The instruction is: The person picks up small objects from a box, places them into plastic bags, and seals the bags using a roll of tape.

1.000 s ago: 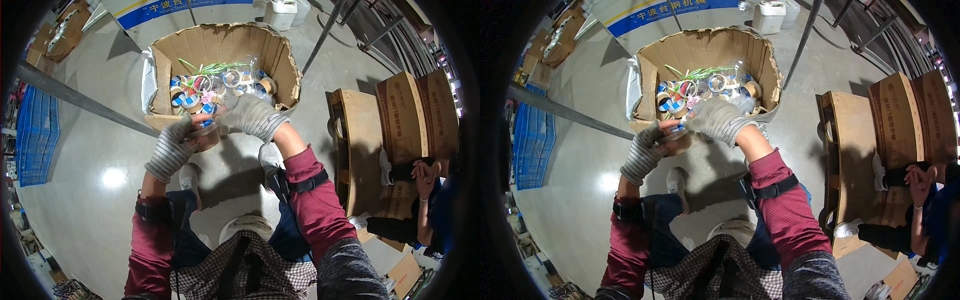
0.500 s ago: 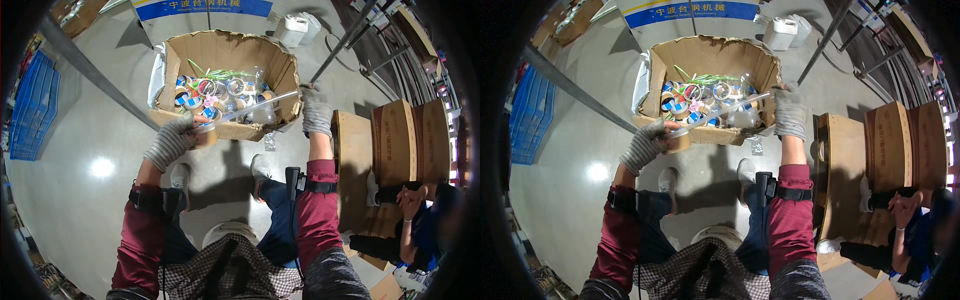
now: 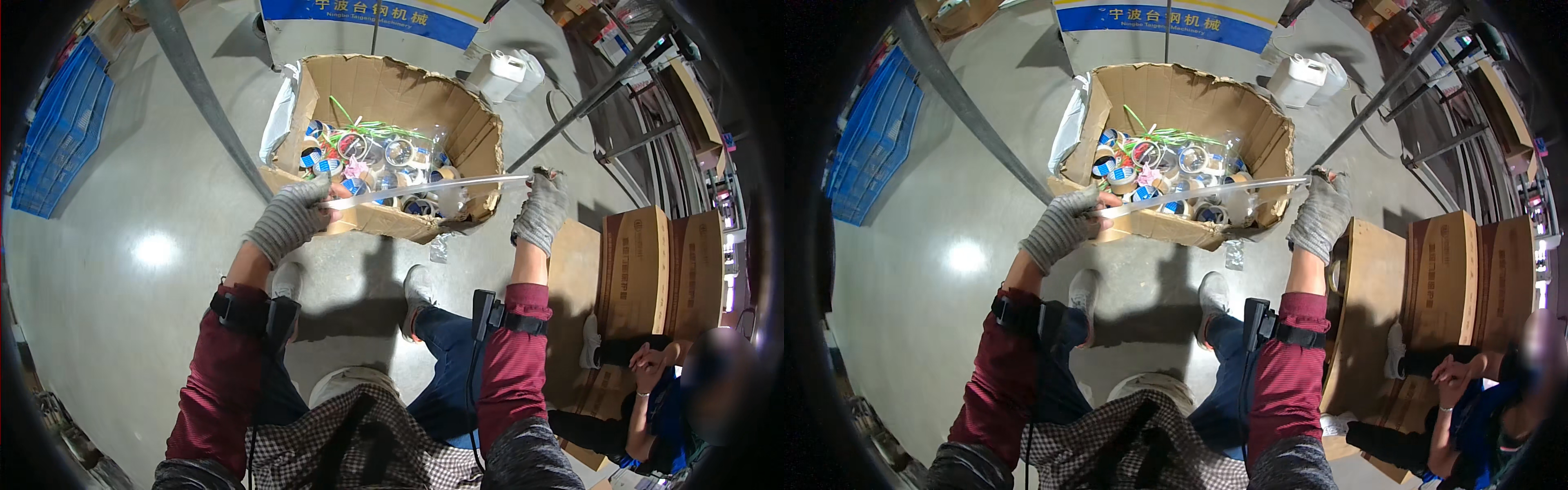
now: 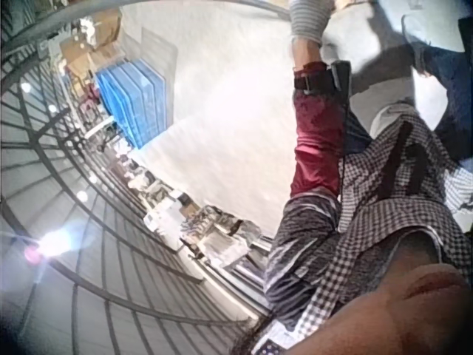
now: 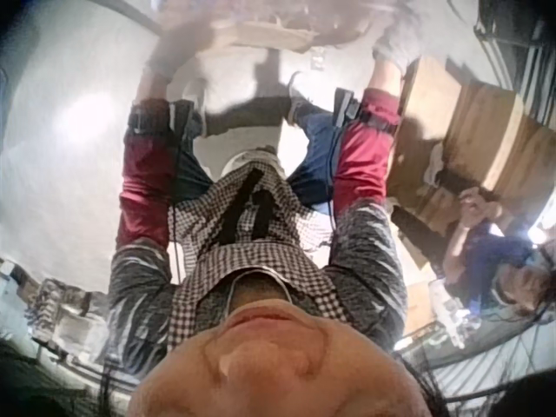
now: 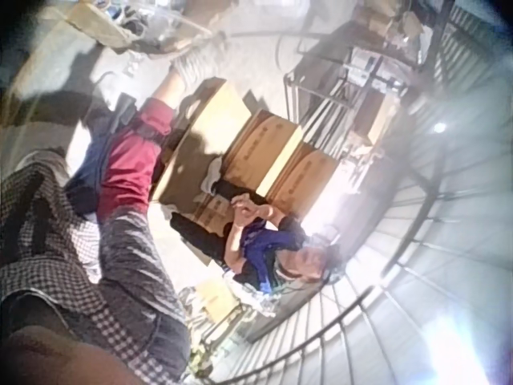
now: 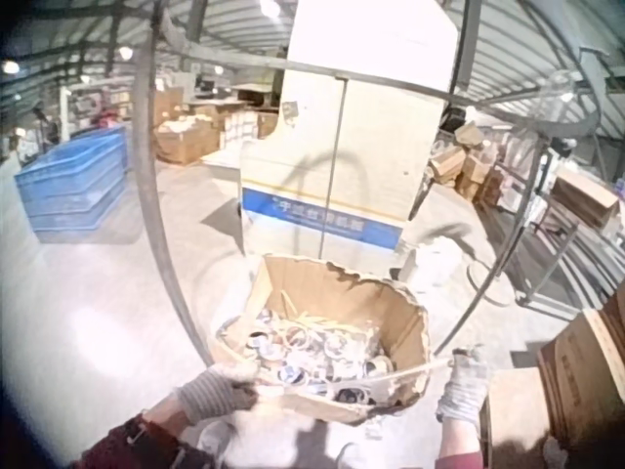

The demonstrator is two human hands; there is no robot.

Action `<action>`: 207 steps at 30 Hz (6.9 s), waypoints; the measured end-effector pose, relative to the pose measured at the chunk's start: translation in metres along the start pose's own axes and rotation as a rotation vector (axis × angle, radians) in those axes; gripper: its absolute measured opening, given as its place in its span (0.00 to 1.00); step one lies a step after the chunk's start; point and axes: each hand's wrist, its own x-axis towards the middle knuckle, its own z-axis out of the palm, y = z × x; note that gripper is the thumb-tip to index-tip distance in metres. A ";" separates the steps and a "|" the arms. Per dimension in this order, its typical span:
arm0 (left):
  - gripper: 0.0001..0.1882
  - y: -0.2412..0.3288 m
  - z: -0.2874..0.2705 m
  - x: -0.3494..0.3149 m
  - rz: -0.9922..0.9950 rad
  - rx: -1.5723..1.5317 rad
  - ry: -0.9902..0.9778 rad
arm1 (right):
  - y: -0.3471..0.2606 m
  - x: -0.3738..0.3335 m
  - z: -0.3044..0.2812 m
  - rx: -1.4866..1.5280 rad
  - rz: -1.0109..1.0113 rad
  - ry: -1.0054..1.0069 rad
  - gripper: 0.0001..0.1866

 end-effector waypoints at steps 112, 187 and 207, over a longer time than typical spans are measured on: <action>0.12 -0.002 -0.002 0.004 0.023 -0.234 -0.042 | -0.048 -0.062 0.047 -0.143 -0.211 -0.695 0.18; 0.08 -0.009 -0.012 0.007 -0.024 -0.120 0.082 | -0.017 -0.004 -0.002 0.228 0.438 0.098 0.15; 0.09 -0.011 -0.013 0.005 0.038 -0.157 0.058 | 0.007 0.007 -0.003 0.330 0.537 0.181 0.15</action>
